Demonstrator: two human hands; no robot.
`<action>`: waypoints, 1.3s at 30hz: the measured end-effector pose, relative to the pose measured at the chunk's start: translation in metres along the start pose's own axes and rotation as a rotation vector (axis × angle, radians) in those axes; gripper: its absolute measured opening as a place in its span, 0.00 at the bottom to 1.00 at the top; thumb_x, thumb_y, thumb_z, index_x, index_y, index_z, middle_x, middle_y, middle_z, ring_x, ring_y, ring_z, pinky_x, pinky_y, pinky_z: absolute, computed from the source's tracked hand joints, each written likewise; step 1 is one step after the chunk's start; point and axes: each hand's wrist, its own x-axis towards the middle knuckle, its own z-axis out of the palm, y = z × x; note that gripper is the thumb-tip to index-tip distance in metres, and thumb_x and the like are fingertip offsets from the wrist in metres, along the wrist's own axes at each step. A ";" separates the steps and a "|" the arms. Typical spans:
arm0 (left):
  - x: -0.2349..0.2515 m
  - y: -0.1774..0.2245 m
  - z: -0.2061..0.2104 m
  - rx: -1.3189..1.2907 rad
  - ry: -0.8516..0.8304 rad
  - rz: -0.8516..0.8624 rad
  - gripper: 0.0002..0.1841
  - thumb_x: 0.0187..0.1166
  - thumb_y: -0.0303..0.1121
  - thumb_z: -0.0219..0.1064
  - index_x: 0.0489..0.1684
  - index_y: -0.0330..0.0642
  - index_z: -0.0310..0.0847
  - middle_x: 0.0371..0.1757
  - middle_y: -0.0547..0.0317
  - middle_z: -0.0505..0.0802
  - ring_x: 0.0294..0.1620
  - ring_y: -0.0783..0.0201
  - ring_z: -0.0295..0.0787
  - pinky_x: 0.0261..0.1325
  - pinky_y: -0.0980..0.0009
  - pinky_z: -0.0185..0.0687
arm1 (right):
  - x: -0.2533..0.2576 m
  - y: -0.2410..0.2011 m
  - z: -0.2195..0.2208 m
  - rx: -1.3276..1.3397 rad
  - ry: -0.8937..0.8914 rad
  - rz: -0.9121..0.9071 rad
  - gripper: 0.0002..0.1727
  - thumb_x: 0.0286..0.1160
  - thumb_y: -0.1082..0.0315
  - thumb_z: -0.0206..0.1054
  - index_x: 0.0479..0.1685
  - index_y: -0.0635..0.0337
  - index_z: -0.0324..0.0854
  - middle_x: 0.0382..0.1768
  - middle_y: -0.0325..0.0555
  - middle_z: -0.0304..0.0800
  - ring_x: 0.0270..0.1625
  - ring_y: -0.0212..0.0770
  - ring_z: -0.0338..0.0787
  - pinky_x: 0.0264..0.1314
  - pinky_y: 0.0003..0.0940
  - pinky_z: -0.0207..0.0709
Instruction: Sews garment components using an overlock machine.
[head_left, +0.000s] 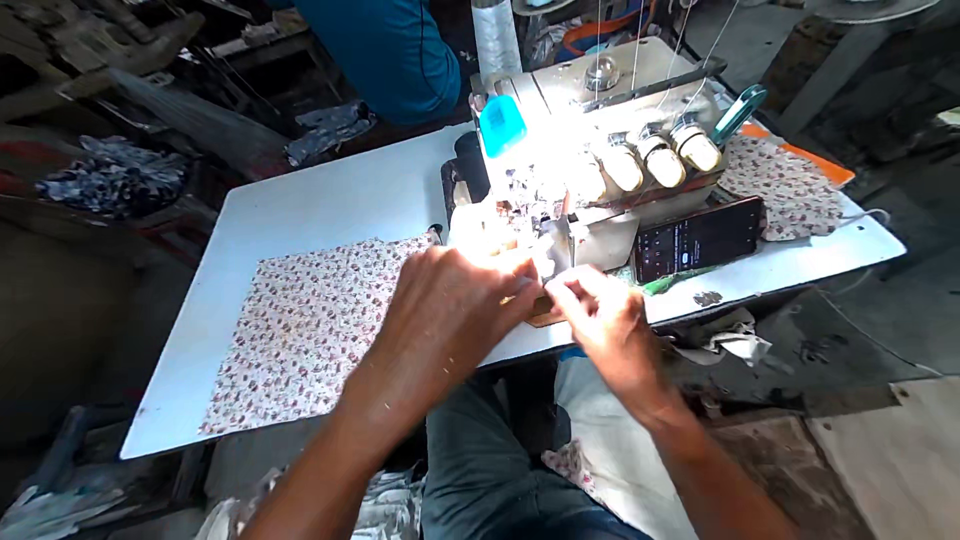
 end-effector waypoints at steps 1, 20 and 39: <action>-0.004 0.008 0.007 0.030 0.017 -0.003 0.13 0.79 0.43 0.63 0.37 0.49 0.92 0.22 0.60 0.83 0.17 0.59 0.77 0.19 0.61 0.63 | -0.010 0.000 0.009 0.151 -0.085 0.055 0.11 0.83 0.65 0.64 0.44 0.62 0.88 0.28 0.42 0.89 0.23 0.32 0.86 0.28 0.29 0.84; 0.010 0.015 0.055 0.249 0.135 -0.209 0.10 0.78 0.36 0.67 0.38 0.40 0.91 0.17 0.52 0.81 0.15 0.50 0.78 0.16 0.59 0.60 | -0.058 0.012 0.045 0.321 -0.409 -0.028 0.14 0.84 0.64 0.63 0.58 0.57 0.90 0.56 0.46 0.92 0.49 0.34 0.92 0.52 0.27 0.85; -0.036 -0.025 0.044 -0.030 0.151 -0.559 0.08 0.77 0.35 0.72 0.38 0.38 0.89 0.34 0.49 0.87 0.28 0.51 0.82 0.27 0.51 0.72 | -0.045 0.006 0.024 0.382 -0.332 -0.029 0.19 0.87 0.61 0.62 0.67 0.63 0.84 0.59 0.45 0.92 0.53 0.29 0.92 0.59 0.24 0.85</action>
